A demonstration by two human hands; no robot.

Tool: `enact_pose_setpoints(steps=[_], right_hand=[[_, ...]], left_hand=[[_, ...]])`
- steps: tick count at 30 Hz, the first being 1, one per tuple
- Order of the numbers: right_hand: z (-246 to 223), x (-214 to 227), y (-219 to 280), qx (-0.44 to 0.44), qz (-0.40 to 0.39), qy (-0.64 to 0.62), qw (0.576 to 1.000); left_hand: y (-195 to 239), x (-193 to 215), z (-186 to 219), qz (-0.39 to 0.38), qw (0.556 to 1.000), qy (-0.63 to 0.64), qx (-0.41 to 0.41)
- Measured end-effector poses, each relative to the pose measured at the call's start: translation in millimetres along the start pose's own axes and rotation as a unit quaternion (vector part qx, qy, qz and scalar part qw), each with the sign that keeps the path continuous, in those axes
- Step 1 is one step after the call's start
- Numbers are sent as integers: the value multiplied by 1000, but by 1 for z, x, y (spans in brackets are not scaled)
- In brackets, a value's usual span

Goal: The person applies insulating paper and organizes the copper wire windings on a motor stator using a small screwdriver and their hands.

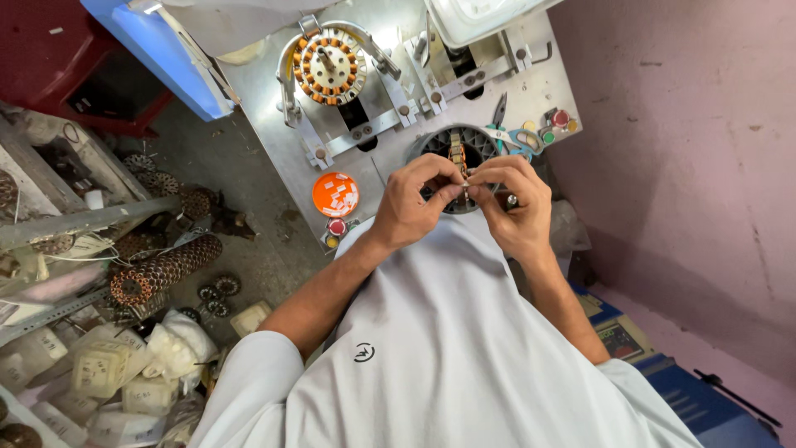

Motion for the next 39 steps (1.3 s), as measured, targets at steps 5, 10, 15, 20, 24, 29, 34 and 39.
enact_pose_setpoints(steps=[5,10,15,20,24,29,34,39], right_hand=[[9,-11,11,-24,-38,-16,999],[24,-17,23,-113,-41,-87,989],[36,-13,27,-169,-37,-218,960],[32,-9,20,-123,-50,-114,985],[22,-10,12,-46,-34,-29,998],[22,-7,10,-38,22,19,999],[30,-10,7,-43,25,28,998],[34,-12,5,-35,16,24,999]], left_hand=[[9,-11,-8,-34,999,10,0],[10,-12,-15,-56,996,52,41],[10,-9,-19,-63,984,157,63],[12,-6,-16,-23,997,62,27],[12,-10,-13,-3,998,-48,-47],[3,-3,-30,18,1000,6,-22],[-14,-1,-56,-31,990,133,-16],[-14,1,-68,-99,991,64,-63]])
Point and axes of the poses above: each hand's wrist, its own y-axis away from the middle knuckle, its own x-axis out of the back of the hand, z = x × y, the point moved 6 cm from there along -y, towards the middle knuckle, and after that the axes turned 5 degrees about y, right-handed, at the moved point
